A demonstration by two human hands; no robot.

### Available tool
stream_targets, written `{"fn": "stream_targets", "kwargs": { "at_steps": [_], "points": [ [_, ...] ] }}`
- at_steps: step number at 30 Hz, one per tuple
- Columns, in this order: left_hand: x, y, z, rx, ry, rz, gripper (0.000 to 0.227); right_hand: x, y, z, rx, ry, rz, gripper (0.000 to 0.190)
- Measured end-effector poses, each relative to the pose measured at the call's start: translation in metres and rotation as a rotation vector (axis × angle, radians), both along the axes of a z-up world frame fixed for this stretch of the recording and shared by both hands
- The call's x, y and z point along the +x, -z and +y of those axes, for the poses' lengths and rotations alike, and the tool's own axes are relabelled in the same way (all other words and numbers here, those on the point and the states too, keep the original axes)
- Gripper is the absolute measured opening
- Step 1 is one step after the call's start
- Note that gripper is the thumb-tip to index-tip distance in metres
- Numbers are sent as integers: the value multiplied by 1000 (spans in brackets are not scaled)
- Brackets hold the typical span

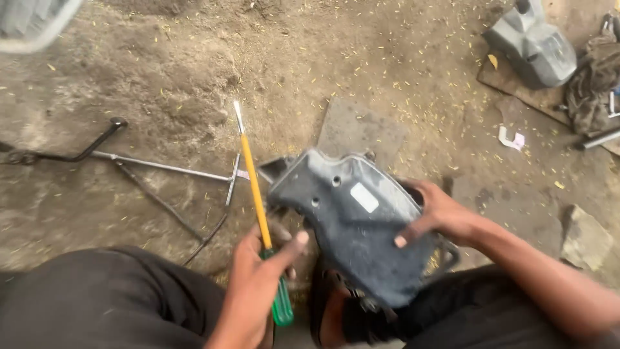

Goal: The recorder is disassembling a motorcycle air filter housing using a screwdriver.

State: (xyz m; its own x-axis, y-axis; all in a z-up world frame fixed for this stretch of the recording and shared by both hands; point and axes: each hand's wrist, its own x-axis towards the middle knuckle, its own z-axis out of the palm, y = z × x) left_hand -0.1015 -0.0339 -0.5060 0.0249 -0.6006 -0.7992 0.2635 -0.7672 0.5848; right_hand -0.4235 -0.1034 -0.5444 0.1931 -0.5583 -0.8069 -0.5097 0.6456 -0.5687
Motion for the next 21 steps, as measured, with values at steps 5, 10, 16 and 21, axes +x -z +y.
{"fn": "stream_targets", "kwargs": {
  "at_steps": [5, 10, 16, 21],
  "points": [
    [-4, 55, 22, -8, 35, 117, 20, 4, 16, 14, 21, -81, 288, 138],
    [-5, 59, 21, -162, 70, -43, 16, 26, -2, 23, -262, -201, 353, 117],
    [-14, 81, 16, -150, 37, -40, 21, 43, 19, 15, -1053, -462, 318, 108],
    [-7, 78, 16, -282, 9, 16, 28, 24, 89, 5, -977, -700, 439, 106]
  ]
}}
